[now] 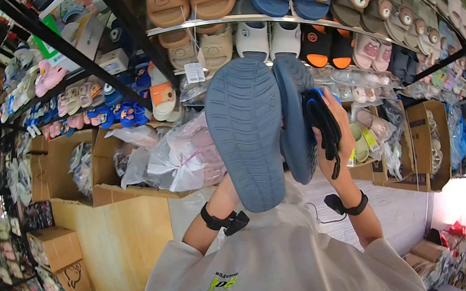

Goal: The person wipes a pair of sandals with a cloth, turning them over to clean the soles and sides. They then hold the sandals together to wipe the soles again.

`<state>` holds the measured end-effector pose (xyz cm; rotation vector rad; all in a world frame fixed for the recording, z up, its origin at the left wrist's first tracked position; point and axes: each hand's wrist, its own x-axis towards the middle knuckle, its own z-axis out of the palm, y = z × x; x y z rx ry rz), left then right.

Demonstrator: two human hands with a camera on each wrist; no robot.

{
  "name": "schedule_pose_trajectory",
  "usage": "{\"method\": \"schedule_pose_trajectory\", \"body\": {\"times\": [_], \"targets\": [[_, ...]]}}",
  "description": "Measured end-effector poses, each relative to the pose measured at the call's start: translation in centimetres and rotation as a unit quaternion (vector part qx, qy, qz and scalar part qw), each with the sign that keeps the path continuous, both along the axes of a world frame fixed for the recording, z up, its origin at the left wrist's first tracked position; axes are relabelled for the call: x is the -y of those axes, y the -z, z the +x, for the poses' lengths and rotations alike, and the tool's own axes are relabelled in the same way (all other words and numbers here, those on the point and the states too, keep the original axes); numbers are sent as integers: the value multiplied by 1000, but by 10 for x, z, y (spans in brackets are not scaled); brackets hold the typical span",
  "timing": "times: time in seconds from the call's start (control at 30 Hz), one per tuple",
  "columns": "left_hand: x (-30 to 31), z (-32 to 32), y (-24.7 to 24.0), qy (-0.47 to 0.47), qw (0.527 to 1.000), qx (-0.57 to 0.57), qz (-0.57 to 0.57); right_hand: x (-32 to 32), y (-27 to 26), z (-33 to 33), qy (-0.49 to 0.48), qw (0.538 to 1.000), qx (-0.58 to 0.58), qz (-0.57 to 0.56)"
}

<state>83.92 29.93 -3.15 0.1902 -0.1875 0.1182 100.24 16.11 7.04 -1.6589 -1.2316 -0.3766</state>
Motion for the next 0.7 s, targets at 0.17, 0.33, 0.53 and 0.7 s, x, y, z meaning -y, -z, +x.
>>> {"method": "schedule_pose_trajectory", "body": {"times": [0.17,0.33,0.53,0.7], "targets": [[5,6,-6,19,998,60,-6,0,-12,-2,21,998,56,16],[4,5,-13,12,995,94,5,6,-22,-8,-25,992,122,-4],[-3,-15,-17,-213,940,16,267,32,-14,-32,-165,955,228,-90],[-10,-25,-18,-273,920,-42,277,49,13,-40,-217,912,346,-45]]}}
